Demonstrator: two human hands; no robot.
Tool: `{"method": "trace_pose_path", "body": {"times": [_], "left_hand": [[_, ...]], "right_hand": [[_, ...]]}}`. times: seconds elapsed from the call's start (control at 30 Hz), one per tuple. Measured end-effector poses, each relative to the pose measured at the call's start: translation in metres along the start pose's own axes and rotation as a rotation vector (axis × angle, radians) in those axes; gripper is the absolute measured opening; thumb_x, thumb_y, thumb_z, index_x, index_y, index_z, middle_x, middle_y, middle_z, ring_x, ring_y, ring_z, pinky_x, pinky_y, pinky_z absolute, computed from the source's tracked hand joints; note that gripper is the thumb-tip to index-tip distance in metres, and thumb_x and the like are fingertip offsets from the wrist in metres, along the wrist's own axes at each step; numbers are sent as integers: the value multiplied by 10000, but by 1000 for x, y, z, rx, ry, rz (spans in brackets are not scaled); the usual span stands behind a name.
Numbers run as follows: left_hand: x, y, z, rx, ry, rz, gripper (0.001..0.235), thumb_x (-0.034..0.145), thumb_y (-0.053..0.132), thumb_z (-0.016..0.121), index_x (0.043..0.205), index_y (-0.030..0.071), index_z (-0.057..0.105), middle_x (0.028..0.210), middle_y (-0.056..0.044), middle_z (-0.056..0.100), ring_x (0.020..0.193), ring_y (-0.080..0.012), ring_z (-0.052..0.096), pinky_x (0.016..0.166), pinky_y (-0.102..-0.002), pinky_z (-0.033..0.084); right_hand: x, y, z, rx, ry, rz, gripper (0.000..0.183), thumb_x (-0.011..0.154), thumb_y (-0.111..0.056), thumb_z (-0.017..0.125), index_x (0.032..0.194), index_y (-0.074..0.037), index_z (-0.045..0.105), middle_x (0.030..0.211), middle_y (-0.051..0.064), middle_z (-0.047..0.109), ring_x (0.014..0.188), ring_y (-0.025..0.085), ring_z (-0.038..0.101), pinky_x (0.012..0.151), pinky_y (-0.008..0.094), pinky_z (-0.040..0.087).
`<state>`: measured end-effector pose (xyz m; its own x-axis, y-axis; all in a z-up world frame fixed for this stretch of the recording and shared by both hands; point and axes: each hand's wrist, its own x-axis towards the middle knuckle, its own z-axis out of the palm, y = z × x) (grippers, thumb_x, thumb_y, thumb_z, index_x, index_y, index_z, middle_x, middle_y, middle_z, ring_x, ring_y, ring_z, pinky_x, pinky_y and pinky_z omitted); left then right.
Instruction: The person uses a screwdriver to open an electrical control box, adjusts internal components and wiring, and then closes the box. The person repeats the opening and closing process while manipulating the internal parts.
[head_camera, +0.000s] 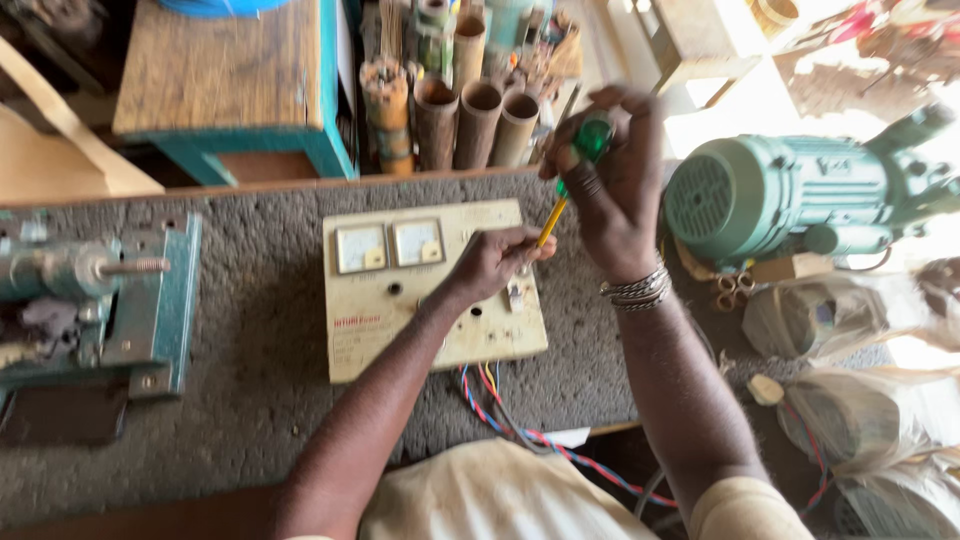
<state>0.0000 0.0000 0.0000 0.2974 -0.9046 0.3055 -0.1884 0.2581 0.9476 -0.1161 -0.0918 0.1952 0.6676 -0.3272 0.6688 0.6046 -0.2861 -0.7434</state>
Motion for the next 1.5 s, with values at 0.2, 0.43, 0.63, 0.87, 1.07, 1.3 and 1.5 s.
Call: {"method": "trace_pose_path", "body": {"times": [0.2, 0.43, 0.63, 0.87, 1.07, 1.3, 1.5], "left_hand": [[1, -22, 7, -60, 83, -10, 241, 1043, 100, 597, 1244, 11, 697, 1098, -109, 794, 1074, -159, 756, 963, -303, 608], [-10, 4, 4, 35, 44, -86, 314, 985, 165, 670, 1276, 47, 686, 1163, -86, 767, 1094, -182, 737, 983, -329, 595], [-39, 25, 0, 611, 24, 51, 405, 691, 224, 889, 1054, 86, 774, 1056, -94, 776, 1054, -254, 675, 947, -386, 548], [-37, -2, 8, 659, 127, -31, 154, 834, 147, 850, 985, 157, 822, 882, -24, 792, 884, -202, 669, 833, -344, 563], [-30, -4, -6, 492, 135, -81, 190, 835, 134, 810, 1023, 158, 806, 921, -13, 792, 864, -172, 685, 881, -355, 562], [-43, 13, 0, 487, -37, -62, 300, 827, 135, 818, 1121, 194, 799, 898, -6, 794, 908, -161, 671, 974, -346, 570], [-44, 25, 2, 403, 151, 18, 521, 820, 124, 814, 1318, 119, 660, 1270, -113, 703, 1185, -246, 652, 1019, -364, 546]], "right_hand": [[2, 5, -3, -120, -25, 32, 204, 1122, -36, 555, 1298, -44, 452, 1075, 47, 538, 875, 99, 556, 789, 270, 513], [-8, -5, -8, -352, 39, 6, 220, 1145, -59, 511, 1360, -20, 484, 1072, 45, 586, 798, 69, 578, 695, 218, 515], [-15, -8, -27, -359, 142, -24, 207, 1193, -95, 547, 1376, -12, 494, 997, 46, 597, 763, 77, 587, 665, 212, 523], [-29, -5, -26, -328, 165, 12, 231, 1194, -152, 565, 1347, -2, 477, 1034, 66, 585, 804, 89, 606, 708, 227, 550], [-24, -7, -23, -322, 199, -63, 229, 1177, -167, 565, 1338, -19, 496, 1028, 62, 611, 768, 87, 630, 663, 224, 569], [-29, -8, -12, -325, 181, -56, 227, 1183, -165, 565, 1327, -5, 491, 987, 61, 590, 789, 83, 591, 695, 227, 520], [-24, -6, -9, -383, 160, -79, 239, 1180, -157, 558, 1362, -14, 499, 1035, 55, 604, 783, 78, 618, 678, 213, 543]]}}
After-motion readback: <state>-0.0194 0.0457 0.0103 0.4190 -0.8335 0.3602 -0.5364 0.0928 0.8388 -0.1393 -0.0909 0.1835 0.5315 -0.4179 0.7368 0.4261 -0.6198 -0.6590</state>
